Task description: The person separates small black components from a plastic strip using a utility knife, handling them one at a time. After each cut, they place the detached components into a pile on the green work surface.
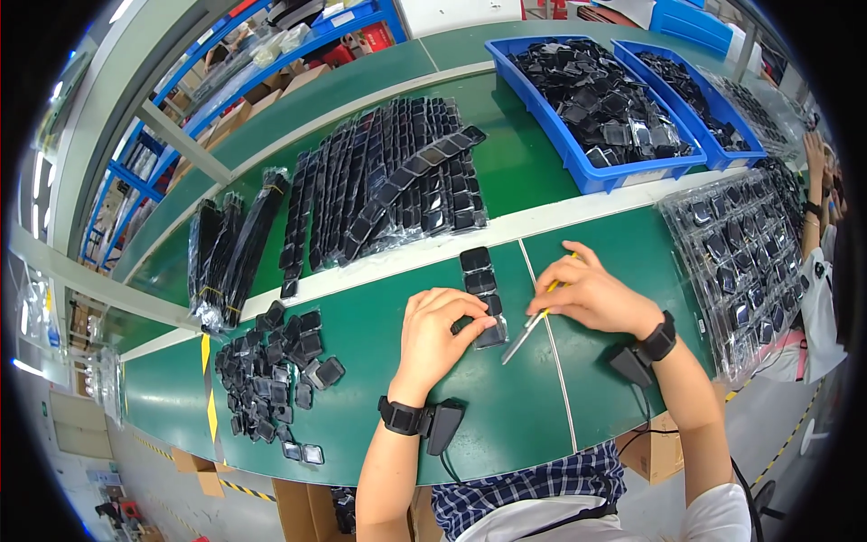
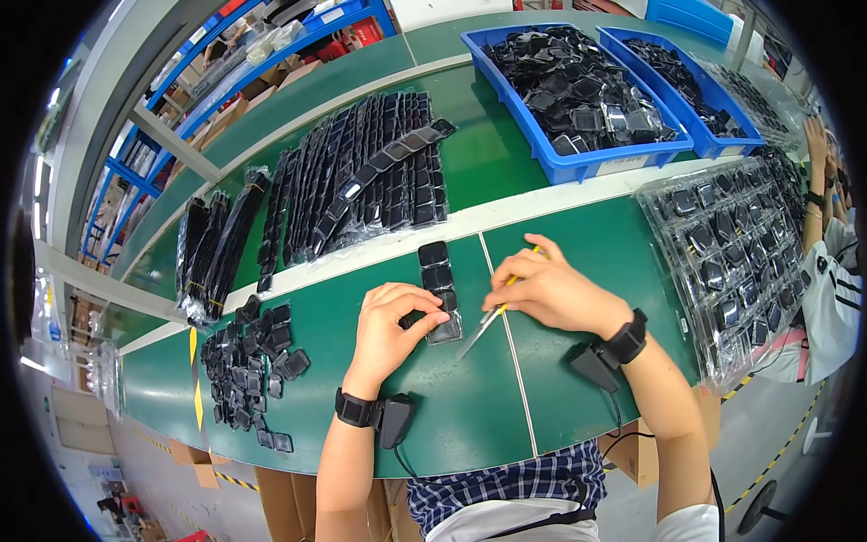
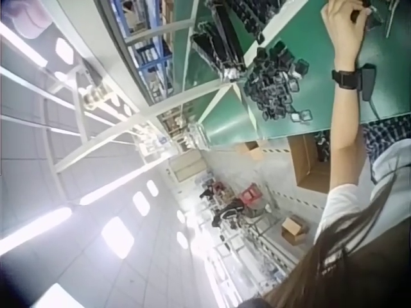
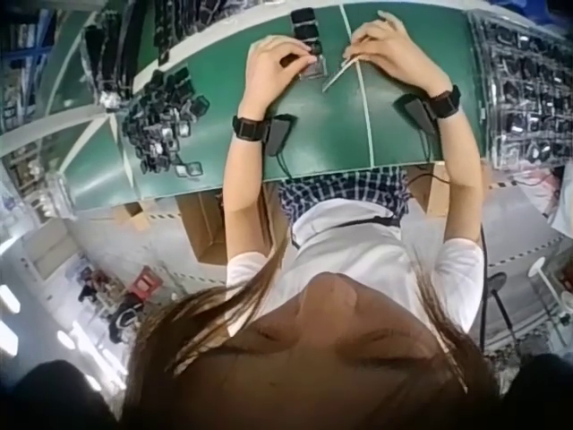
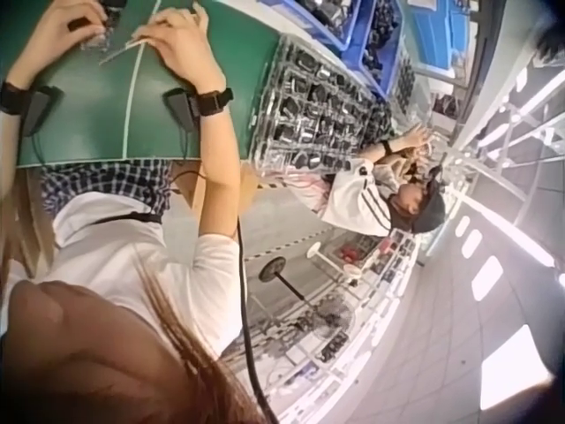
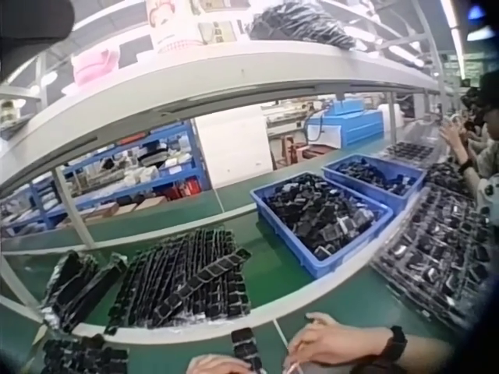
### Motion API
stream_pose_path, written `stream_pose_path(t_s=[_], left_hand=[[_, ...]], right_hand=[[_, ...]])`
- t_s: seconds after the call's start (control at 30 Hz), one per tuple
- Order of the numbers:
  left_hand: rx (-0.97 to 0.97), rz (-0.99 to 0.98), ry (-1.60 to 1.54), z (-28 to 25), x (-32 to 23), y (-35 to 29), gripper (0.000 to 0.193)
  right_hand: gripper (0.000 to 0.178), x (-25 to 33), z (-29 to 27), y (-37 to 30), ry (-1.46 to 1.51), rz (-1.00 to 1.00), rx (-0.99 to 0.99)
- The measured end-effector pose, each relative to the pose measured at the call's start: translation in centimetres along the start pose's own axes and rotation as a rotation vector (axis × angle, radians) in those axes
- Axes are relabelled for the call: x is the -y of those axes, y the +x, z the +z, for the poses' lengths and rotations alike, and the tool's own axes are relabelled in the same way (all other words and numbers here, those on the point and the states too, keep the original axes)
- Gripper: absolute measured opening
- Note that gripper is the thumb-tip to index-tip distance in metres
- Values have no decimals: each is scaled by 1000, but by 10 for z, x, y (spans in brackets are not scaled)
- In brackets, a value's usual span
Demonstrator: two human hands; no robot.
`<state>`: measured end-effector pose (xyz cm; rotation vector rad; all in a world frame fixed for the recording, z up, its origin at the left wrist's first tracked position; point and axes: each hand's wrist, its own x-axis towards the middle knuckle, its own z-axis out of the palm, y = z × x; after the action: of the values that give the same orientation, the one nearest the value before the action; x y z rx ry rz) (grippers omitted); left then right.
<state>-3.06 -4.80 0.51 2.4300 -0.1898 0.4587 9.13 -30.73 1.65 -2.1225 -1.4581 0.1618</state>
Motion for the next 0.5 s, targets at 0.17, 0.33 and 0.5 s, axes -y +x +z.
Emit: stream_pose_path(t_s=[0.17,0.33,0.5], left_hand=[[-84,-3,-91,-23,4,3,15],[123,-112,-133,-47,18,-10,19],[176,-90,-18,-35,-12,-3,62]], right_hand=[[29,-9,-10,-12,5,99,-75],[32,-2,-1,-5,-45,71,-149],[34,5,6,-3,-123,67,-157]])
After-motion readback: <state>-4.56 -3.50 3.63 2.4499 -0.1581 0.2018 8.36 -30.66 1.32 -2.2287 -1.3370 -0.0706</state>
